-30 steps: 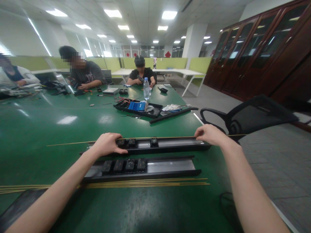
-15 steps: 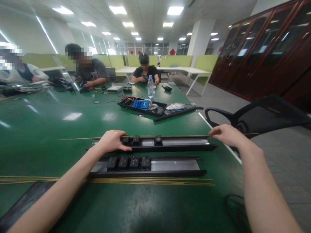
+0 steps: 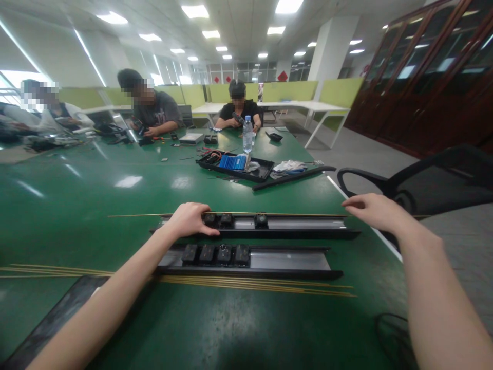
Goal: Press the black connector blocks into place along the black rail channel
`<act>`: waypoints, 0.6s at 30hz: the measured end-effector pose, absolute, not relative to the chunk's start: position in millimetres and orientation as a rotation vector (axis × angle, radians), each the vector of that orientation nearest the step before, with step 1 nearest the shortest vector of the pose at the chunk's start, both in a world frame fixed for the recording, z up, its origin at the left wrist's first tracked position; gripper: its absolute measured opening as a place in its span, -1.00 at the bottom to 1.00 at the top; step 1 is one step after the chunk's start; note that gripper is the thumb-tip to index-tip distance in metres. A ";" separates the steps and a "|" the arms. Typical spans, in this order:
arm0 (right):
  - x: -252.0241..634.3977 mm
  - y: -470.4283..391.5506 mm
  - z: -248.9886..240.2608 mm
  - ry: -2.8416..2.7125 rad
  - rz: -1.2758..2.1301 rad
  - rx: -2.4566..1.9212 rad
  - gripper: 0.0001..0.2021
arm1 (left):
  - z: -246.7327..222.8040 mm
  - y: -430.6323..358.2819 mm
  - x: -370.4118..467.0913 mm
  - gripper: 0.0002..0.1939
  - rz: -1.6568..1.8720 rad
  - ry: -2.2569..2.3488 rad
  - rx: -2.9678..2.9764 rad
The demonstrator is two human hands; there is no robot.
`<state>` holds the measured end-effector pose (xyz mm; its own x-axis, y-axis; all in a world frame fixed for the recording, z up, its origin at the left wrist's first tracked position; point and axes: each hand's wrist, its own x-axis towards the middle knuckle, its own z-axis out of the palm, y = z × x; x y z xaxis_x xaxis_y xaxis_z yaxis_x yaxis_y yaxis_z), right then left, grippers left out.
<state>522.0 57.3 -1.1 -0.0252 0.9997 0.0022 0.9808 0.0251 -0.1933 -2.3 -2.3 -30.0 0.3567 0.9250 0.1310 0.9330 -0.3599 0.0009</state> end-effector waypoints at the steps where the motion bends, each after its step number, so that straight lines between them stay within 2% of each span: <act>1: 518.2 56.1 0.5 -2.155 0.196 -2.063 -0.69 | -29.9 -2.4 -2.2 -0.19 -0.163 -1.739 -2.523; 8: 476.1 46.6 5.6 -2.196 0.215 -1.724 -0.56 | -32.1 -1.8 -3.0 -0.20 -0.162 -1.718 -2.497; 13: 424.4 37.5 -2.7 -2.401 0.658 -1.476 -0.56 | -34.5 -0.5 -4.6 -0.20 -0.169 -1.700 -2.491; 18: 401.9 34.9 -11.3 -2.401 0.563 -1.312 -0.66 | -33.6 -0.5 -3.7 -0.20 -0.172 -1.724 -2.504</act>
